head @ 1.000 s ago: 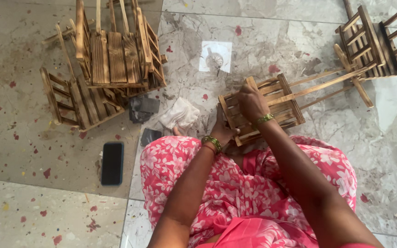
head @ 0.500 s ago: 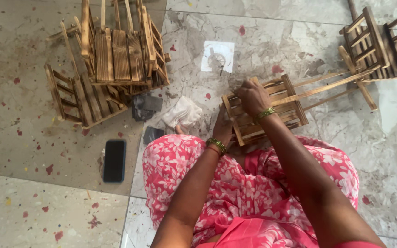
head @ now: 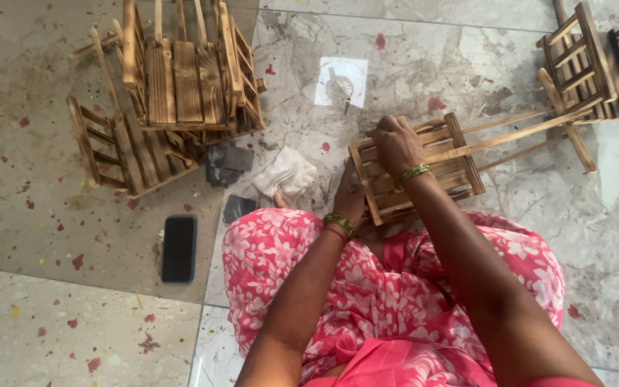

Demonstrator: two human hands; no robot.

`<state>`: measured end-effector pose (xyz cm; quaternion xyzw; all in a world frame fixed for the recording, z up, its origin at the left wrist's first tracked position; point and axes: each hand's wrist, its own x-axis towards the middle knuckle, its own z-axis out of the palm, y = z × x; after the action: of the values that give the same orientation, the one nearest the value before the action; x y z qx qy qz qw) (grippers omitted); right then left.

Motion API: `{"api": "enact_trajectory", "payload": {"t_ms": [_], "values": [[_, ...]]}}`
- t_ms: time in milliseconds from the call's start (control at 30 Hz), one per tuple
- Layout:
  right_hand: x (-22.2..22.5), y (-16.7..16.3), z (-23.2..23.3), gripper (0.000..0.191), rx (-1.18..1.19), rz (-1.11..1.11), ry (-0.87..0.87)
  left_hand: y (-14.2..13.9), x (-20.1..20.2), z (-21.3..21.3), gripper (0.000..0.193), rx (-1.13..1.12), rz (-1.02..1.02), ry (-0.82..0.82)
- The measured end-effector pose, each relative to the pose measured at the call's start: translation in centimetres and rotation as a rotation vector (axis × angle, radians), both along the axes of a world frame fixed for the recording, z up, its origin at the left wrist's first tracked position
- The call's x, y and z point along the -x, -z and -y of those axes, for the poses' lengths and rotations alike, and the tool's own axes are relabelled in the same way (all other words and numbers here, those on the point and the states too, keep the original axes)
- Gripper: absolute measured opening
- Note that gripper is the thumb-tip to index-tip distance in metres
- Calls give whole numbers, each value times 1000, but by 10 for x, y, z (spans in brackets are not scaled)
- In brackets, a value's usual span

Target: The person sits on the floor assembling small wooden furniture frames. They fit wooden slats and crossbars into a slatted miniature chair or cot frame, press the joints together by hand, turn the frame over, and work on its parts one at a time, with several finished frames lying nearby.

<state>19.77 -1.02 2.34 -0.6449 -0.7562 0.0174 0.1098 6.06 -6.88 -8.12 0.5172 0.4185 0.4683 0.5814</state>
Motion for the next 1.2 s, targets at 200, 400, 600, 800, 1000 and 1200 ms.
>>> {"api": "enact_trajectory", "payload": {"t_ms": [200,400,600,800,1000,1200], "values": [[11,15,25,18,-36,-77,-150,-3,2,3,73,358,192,50],[-13,3,11,19,120,143,-212,-5,5,-3,75,113,22,65],[13,1,6,22,60,51,-49,-1,5,-2,78,202,27,81],[2,-3,36,22,93,-122,-205,-5,8,0,67,22,-8,53],[-3,-1,5,23,44,80,-123,-8,8,-2,76,320,-148,90],[17,1,24,20,96,-20,-15,-2,6,-2,72,211,2,72]]}}
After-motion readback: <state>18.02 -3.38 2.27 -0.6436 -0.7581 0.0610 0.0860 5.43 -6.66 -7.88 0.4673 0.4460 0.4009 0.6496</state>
